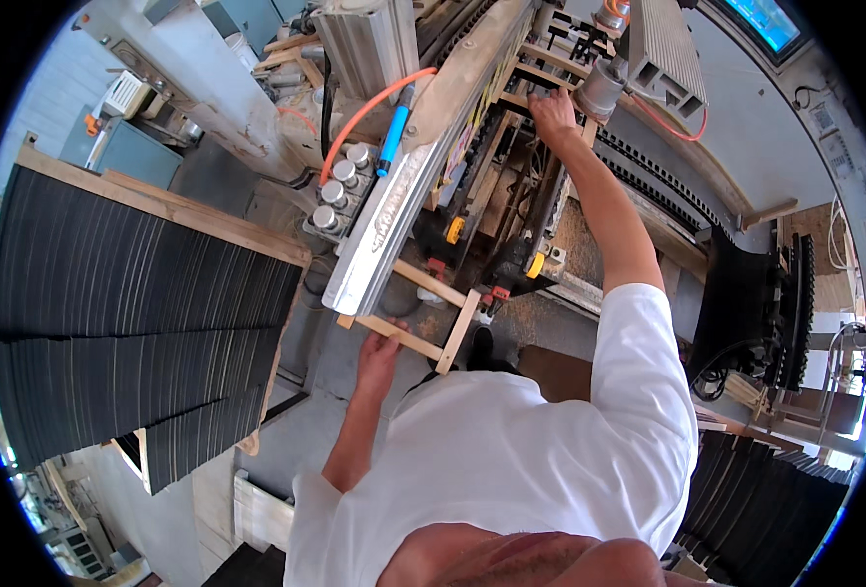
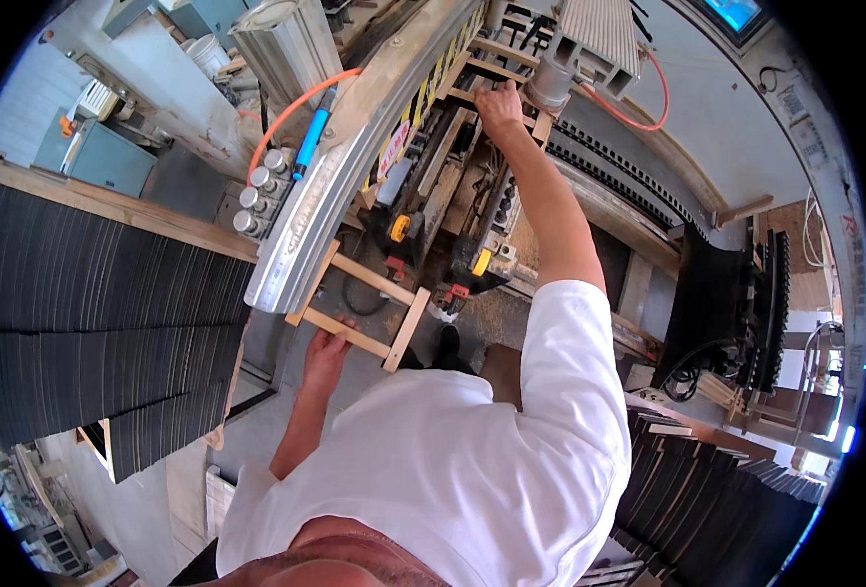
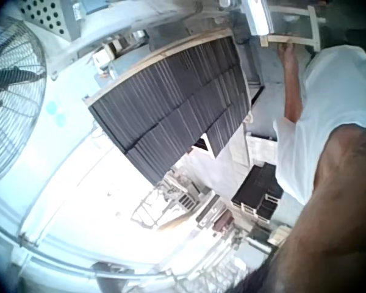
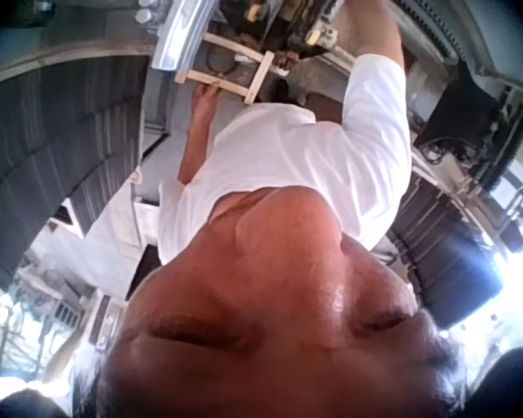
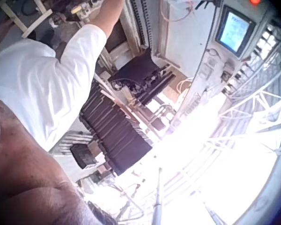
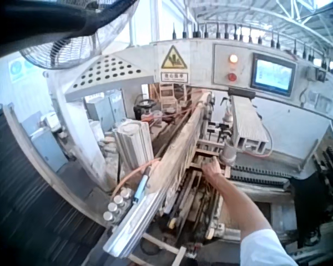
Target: The person repeatedly picks up small wooden frames from a stack, places them into a machine, and removes them after processing. The person then stacks the processed frames on a nearby table. The task is repetitive and involves handling multiple identical frames.
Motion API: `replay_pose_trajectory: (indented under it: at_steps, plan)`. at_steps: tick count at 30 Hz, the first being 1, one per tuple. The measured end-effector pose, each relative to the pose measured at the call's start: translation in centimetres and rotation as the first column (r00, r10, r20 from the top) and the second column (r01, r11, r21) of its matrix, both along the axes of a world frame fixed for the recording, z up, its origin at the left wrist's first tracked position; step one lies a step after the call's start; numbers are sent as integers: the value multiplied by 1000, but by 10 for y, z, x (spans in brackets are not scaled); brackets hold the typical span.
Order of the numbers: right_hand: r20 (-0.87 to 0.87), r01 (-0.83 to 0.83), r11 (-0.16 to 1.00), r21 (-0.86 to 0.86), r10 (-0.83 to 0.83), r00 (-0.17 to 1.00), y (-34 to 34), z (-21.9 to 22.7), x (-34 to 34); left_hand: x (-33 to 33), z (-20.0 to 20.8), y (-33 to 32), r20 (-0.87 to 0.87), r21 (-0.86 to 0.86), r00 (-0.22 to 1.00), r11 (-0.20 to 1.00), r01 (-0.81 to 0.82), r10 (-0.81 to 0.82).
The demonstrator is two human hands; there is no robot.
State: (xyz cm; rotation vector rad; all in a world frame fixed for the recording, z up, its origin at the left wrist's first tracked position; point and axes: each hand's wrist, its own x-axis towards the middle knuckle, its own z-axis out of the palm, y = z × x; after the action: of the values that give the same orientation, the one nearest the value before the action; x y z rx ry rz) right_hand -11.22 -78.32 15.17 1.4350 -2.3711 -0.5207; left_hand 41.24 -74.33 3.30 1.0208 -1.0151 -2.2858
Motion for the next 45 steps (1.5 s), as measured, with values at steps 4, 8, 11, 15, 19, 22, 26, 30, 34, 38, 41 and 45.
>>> replay_pose_trajectory:
  at_steps: [4, 8, 11, 15, 19, 22, 26, 30, 34, 38, 41, 45]
  plan:
    - [-8, 8, 999, 31, -8, 1000, -15, 3, -22, 15, -23, 1, 180, -108, 981, 993, -55, 74]
    - [0, 36, 999, -2, -36, 999, -25, -6, -52, 21, -38, 14, 311, -230, 944, 972, -43, 115]
    - [21, 5, 1000, -24, -5, 1000, -30, -11, -70, 13, -54, 19, 397, -280, 911, 960, 9, 107]
    - [81, -103, 992, -75, 109, 991, -32, -8, -85, -7, -71, 28, 385, -287, 916, 958, 0, 115]
    - [151, -91, 996, -25, 94, 984, -36, 1, -91, -30, -81, 25, 436, -282, 899, 955, 93, 41]
    - [214, -73, 997, 1, 72, 974, -43, -1, -88, -49, -67, 30, 446, -280, 894, 956, 90, 47]
    - [-30, -242, 970, 16, 242, 970, -51, -61, -146, -59, -69, 33, 452, -315, 890, 944, 100, 57]
    - [-232, -344, 932, 113, 361, 903, -50, -100, -202, -67, -77, 35, 407, -303, 910, 952, 50, 82]
    - [126, -236, 970, 66, 226, 966, -72, -41, -103, -50, -84, 58, 443, -281, 861, 951, -129, 248]
    - [190, -141, 990, -16, 141, 972, -40, -6, -103, -59, -54, 50, 486, -398, 809, 908, -132, 331]
    - [228, -144, 989, 12, 138, 964, -39, 0, -101, -48, -49, 50, 514, -446, 744, 874, -194, 427]
    - [199, -200, 980, -24, 201, 959, -37, -14, -117, -29, -35, 49, 506, -484, 697, 836, -258, 508]
